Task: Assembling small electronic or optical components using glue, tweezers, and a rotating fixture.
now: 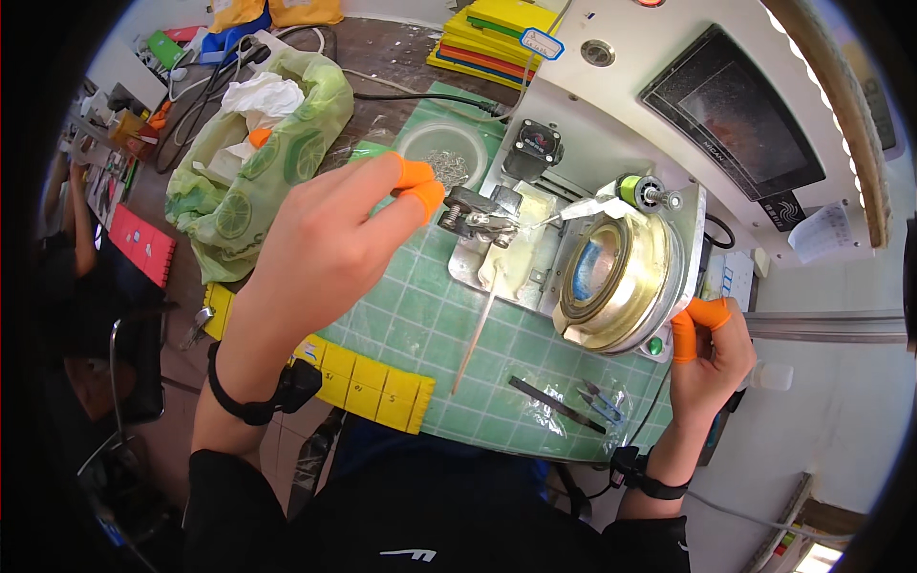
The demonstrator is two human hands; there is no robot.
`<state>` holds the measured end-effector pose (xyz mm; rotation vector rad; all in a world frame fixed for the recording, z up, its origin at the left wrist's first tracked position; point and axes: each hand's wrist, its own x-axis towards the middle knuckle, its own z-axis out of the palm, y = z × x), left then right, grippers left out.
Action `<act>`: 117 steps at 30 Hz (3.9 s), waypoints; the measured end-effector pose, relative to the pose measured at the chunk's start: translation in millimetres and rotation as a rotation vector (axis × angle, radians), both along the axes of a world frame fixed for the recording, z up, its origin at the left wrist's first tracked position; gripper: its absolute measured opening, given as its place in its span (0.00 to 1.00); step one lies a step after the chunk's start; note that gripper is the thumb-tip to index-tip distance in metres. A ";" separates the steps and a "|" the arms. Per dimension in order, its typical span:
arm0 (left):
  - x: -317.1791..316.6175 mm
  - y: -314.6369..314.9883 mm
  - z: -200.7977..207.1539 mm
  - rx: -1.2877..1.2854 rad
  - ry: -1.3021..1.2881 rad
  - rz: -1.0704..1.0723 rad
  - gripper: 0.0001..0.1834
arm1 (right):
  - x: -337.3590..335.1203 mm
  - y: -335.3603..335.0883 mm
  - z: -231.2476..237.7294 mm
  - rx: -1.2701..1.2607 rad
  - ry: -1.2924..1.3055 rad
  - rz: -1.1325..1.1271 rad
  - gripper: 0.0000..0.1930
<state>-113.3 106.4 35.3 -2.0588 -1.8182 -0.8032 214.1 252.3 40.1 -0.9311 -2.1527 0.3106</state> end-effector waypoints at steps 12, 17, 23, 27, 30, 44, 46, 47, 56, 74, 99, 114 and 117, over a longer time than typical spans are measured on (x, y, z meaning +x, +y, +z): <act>-2.7 -0.3 -24.6 -0.144 -0.120 0.035 0.10 | 7.4 -4.5 -2.8 0.069 -0.087 -0.052 0.10; -7.6 -7.3 -30.0 -0.194 -0.175 0.051 0.15 | 18.2 1.2 -9.8 0.061 -0.052 -0.106 0.09; 0.5 11.3 8.4 0.088 -0.292 0.006 0.17 | 24.9 -3.7 -1.2 0.019 -0.063 -0.102 0.09; 35.8 14.5 19.4 0.046 -0.342 -0.064 0.18 | 22.3 -5.5 -0.5 0.030 -0.056 -0.065 0.10; 48.9 19.0 22.9 0.042 -0.433 -0.019 0.19 | 20.0 -6.5 0.9 0.034 -0.058 -0.053 0.10; 19.2 1.2 36.1 0.234 -0.422 -0.104 0.13 | 23.4 -6.7 0.5 0.016 -0.069 -0.050 0.10; 24.9 -9.8 37.9 0.181 -0.807 -0.055 0.15 | 21.8 -5.9 0.3 0.004 -0.068 -0.045 0.10; 29.4 -10.3 40.6 0.181 -0.806 -0.053 0.15 | 21.4 -4.7 -0.6 0.006 -0.070 -0.037 0.10; 50.5 41.2 37.3 -0.091 -0.563 -0.141 0.19 | 13.5 -9.3 3.4 0.007 -0.082 -0.028 0.10; 9.7 7.4 32.1 -0.093 -0.088 0.000 0.14 | 9.2 -9.5 4.4 0.034 -0.049 0.018 0.11; 4.9 21.6 -18.7 -0.176 -0.572 0.031 0.11 | 28.2 -8.5 1.3 0.044 -0.098 -0.050 0.10; 36.3 23.0 5.1 -0.157 -0.347 0.113 0.18 | 108.2 11.1 -5.4 0.043 -0.027 -0.277 0.11; 36.4 20.5 4.4 -0.162 -0.312 0.134 0.15 | 113.2 15.4 -9.0 -0.015 -0.022 -0.243 0.11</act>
